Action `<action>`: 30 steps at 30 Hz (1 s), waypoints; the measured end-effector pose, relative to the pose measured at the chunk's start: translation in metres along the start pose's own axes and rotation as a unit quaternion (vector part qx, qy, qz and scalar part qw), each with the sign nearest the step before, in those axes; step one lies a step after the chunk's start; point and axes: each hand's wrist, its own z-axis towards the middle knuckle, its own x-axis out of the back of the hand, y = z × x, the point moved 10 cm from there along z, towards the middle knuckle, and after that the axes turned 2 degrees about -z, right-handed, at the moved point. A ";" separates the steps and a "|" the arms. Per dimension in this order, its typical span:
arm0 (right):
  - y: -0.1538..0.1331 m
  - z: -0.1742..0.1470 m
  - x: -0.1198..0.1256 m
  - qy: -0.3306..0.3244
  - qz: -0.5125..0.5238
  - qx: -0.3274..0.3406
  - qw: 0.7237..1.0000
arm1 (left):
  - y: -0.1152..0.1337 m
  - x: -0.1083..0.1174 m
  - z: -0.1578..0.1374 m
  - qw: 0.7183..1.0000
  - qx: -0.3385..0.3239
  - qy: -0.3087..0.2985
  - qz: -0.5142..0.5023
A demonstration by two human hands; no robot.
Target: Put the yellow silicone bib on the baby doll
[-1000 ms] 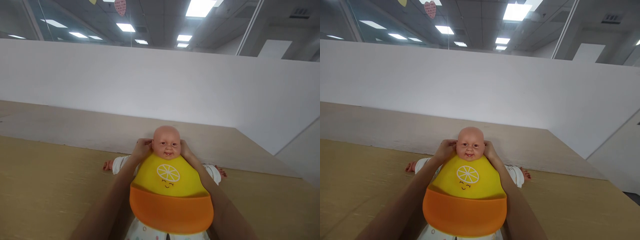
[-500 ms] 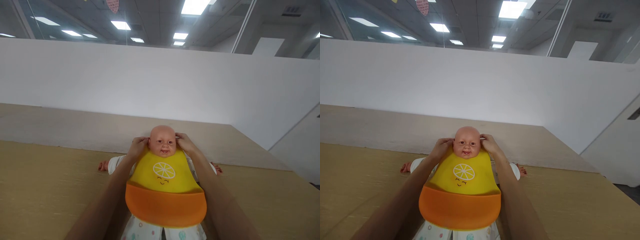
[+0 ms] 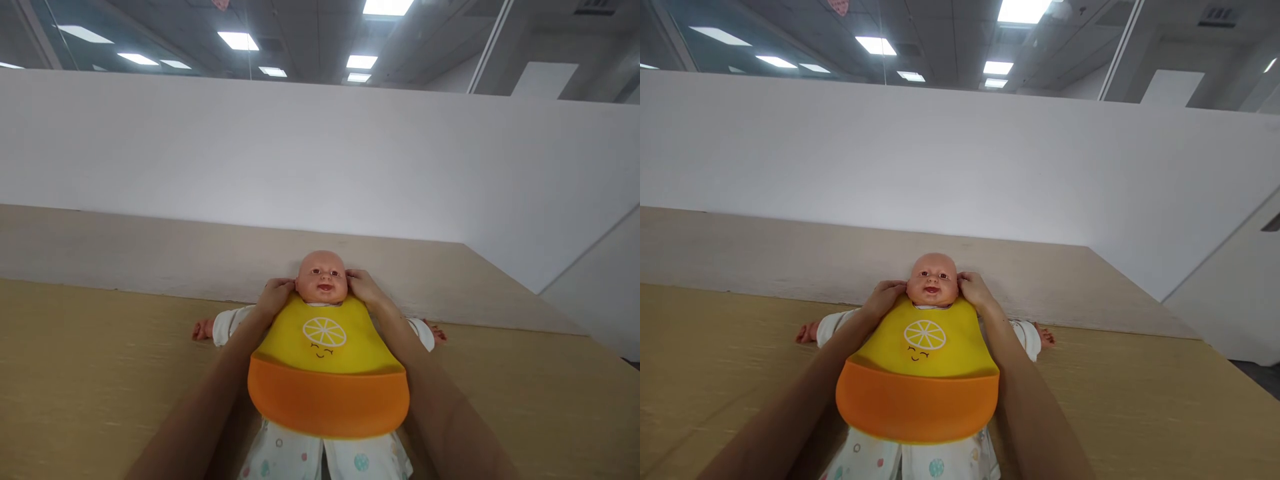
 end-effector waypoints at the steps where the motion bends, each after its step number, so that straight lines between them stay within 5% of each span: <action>1: 0.003 0.001 0.000 -0.002 0.006 -0.002 1.000 | 0.000 0.001 0.001 1.000 -0.002 0.005 0.009; 9: 0.019 0.005 -0.003 0.003 0.082 -0.032 0.996 | 0.007 0.015 0.002 0.992 -0.031 0.060 0.106; 19: 0.014 0.000 -0.006 0.002 0.187 -0.047 0.981 | 0.008 0.018 0.004 0.993 -0.049 0.072 0.084; 30: 0.014 0.002 -0.005 0.014 0.145 -0.026 0.989 | 0.009 0.018 0.003 0.990 -0.044 0.075 0.109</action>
